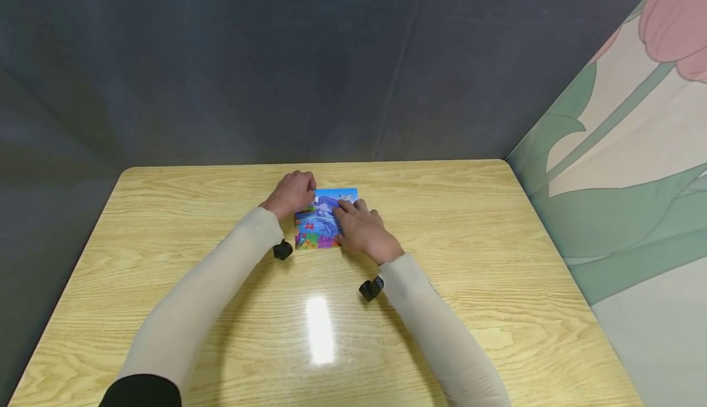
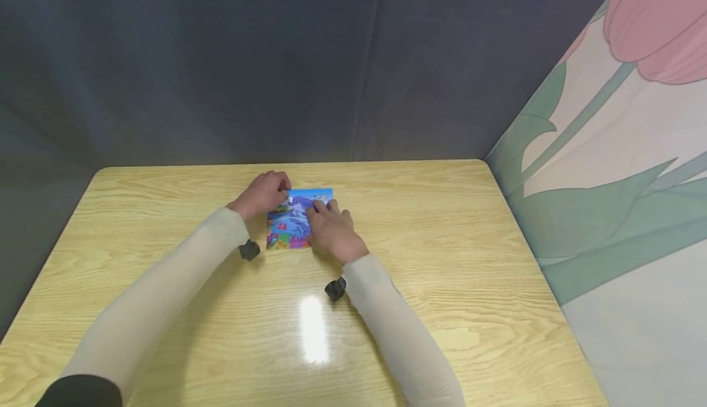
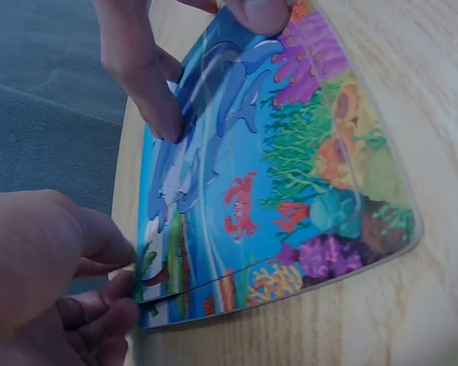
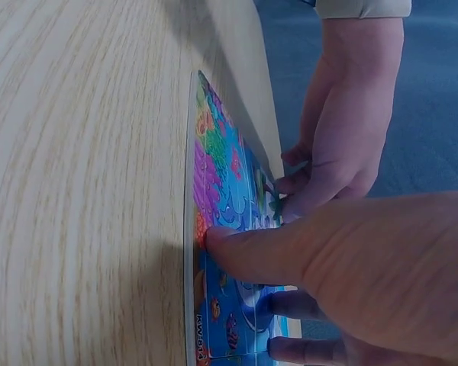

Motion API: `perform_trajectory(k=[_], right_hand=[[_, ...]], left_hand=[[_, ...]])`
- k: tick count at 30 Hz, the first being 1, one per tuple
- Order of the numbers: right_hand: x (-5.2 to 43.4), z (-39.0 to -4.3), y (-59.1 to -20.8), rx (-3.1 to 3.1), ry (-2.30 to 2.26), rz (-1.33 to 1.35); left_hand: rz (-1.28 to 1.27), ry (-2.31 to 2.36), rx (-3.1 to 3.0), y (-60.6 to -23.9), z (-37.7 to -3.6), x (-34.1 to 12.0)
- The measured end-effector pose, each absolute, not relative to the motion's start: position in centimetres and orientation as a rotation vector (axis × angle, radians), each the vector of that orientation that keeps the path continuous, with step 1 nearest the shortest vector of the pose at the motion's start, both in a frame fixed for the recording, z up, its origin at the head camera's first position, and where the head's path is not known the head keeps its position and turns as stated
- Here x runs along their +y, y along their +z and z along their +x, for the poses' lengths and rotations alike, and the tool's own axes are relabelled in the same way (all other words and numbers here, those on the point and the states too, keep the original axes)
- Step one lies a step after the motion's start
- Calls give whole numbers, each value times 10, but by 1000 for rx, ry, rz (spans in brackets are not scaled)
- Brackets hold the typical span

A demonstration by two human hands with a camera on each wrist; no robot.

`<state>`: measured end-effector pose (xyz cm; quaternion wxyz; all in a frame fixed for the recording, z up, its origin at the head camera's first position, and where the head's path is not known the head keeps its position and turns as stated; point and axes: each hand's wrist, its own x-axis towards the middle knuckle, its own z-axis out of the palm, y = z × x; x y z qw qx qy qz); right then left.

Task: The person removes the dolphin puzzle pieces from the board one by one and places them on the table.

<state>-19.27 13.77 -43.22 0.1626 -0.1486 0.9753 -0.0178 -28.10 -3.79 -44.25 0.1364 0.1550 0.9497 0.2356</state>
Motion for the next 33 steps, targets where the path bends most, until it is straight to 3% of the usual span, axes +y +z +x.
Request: perform_trajectory(k=[33], right_hand=[[131, -202, -425, 2718, 41, -439]], left_hand=[[336, 946, 2581, -439, -278, -59]])
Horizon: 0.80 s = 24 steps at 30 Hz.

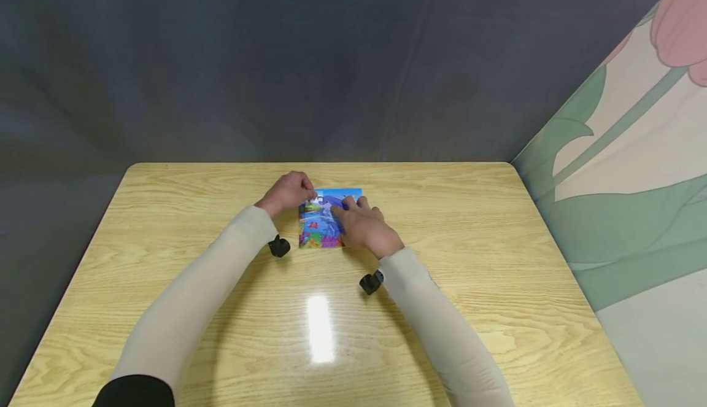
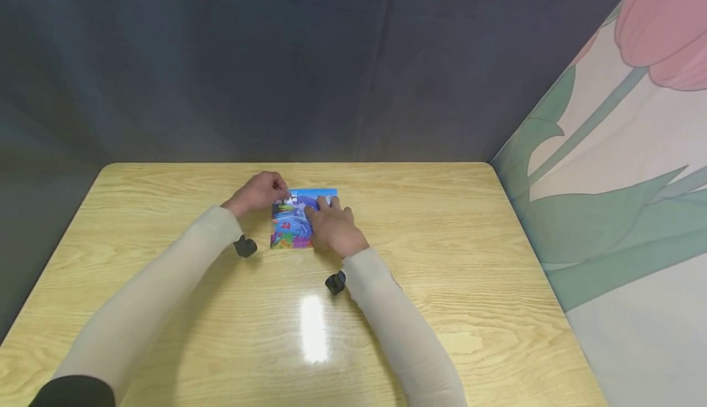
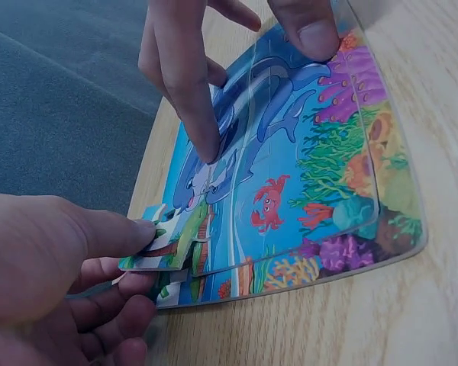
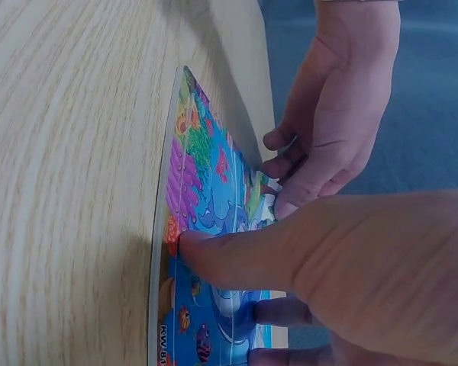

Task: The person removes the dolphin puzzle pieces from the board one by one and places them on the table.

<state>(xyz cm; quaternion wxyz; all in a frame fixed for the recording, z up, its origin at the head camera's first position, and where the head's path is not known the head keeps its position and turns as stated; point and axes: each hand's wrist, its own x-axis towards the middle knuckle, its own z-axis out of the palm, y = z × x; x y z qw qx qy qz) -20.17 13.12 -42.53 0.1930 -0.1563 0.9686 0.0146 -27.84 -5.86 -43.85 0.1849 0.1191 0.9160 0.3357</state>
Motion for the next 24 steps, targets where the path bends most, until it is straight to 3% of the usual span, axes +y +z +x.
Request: perform_trajectory(k=[24], right_hand=[[113, -189, -424, 2705, 175, -427]], left_hand=[[416, 1070, 2550, -431, -272, -72]])
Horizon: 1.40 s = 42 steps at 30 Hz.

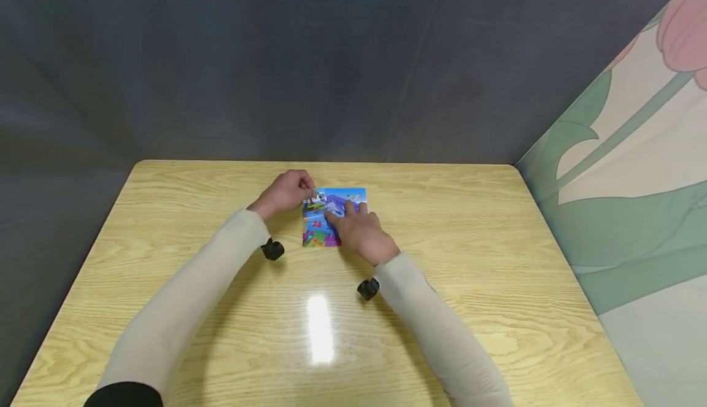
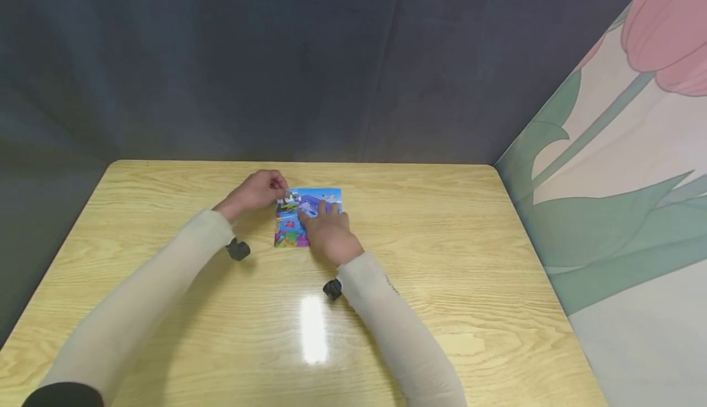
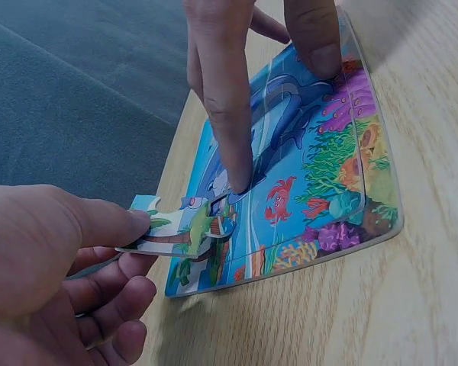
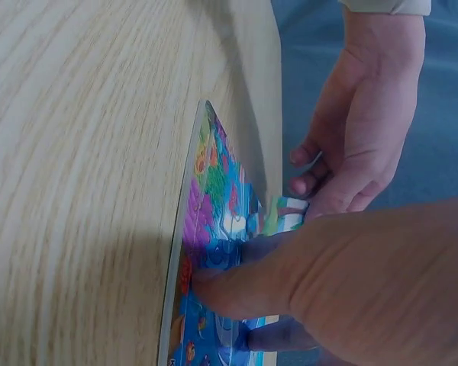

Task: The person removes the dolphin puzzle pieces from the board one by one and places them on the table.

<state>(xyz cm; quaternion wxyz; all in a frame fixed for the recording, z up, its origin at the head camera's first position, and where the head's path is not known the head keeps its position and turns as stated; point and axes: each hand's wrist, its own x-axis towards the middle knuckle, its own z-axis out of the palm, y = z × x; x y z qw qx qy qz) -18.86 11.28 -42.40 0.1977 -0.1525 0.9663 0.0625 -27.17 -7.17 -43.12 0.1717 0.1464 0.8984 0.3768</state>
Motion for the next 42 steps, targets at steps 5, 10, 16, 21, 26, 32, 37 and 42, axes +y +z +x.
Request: perform_trajectory(k=[5, 10, 16, 21, 26, 32, 37, 42], right_hand=[[114, -186, -427, 2737, 196, -456], [117, -185, -433, 2806, 157, -484], [120, -187, -439, 2842, 87, -475], [122, -190, -441, 2833, 80, -451], [122, -190, -441, 2819, 77, -426], [124, -190, -439, 2813, 79, -425], [126, -190, -438, 2802, 72, -418], [125, -190, -438, 2777, 72, -426]], left_hand=[[406, 1112, 2566, -433, -272, -83], [360, 1155, 2596, -431, -273, -98], [304, 1169, 2639, -433, -278, -115], [283, 1133, 2687, -437, -283, -129], [267, 1105, 2710, -437, -286, -144], [250, 1113, 2755, -437, -287, -166], [204, 1138, 2811, -443, -288, -185], [135, 1167, 2854, -449, -290, -204]])
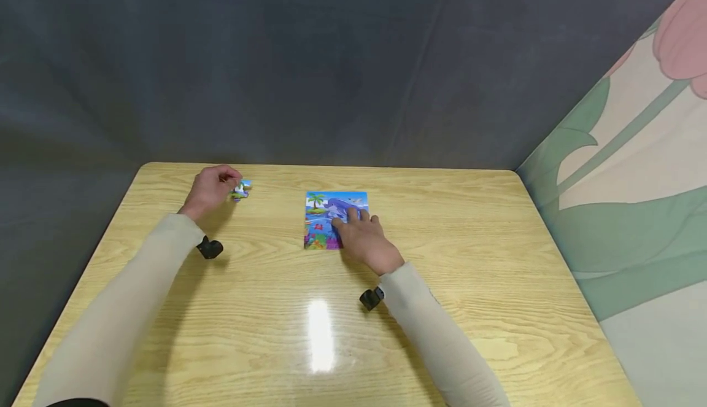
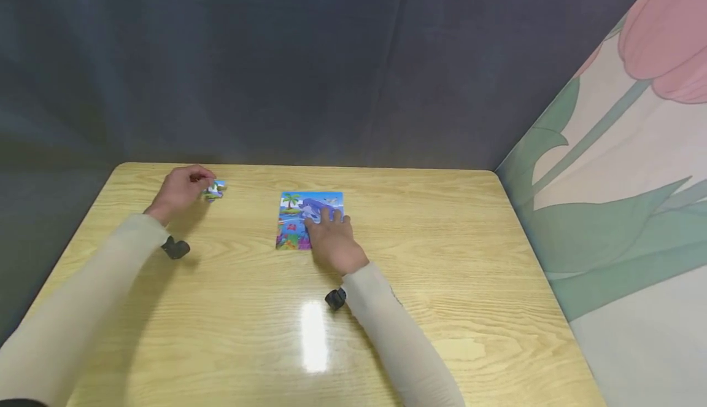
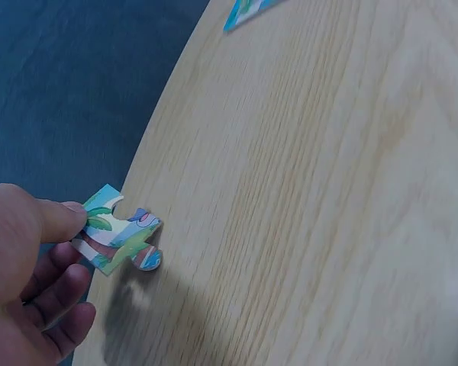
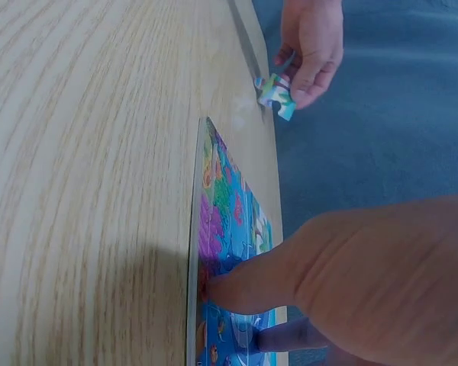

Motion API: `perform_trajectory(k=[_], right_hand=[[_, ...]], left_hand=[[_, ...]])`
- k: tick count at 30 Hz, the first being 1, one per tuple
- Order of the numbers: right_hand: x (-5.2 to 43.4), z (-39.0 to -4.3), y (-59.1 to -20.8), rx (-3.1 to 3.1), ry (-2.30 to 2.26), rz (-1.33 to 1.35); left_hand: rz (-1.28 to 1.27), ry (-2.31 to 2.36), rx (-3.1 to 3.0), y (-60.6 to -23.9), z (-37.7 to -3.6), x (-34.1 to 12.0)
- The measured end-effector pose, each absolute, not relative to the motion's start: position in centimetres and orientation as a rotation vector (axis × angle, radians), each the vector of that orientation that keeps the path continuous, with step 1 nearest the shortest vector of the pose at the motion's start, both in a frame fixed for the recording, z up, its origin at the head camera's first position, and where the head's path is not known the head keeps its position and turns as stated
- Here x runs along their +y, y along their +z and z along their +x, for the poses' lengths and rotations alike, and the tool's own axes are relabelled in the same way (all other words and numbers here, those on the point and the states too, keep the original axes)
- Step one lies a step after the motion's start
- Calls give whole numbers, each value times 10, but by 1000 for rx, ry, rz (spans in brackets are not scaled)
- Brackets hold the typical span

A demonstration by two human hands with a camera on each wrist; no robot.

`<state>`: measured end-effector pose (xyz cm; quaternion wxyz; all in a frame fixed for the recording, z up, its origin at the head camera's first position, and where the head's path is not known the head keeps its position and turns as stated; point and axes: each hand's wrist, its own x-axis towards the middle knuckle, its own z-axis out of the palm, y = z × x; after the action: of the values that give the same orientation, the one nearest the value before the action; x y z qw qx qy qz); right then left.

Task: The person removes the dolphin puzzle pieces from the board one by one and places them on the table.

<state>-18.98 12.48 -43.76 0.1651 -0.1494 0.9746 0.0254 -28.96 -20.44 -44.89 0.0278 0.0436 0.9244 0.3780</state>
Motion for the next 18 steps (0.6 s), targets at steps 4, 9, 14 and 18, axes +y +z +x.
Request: perform_trajectory(k=[4, 9, 14, 18], right_hand=[[125, -189, -436, 2764, 72, -427], [124, -189, -434, 2745, 52, -422], [124, -188, -434, 2730, 37, -403], [124, -188, -435, 2739, 29, -406]], left_hand=[[24, 1208, 2872, -454, -295, -215], [-134, 1259, 2895, -463, -301, -223], [-181, 1291, 2857, -472, -306, -224], [-163, 1264, 2880, -478, -311, -222]])
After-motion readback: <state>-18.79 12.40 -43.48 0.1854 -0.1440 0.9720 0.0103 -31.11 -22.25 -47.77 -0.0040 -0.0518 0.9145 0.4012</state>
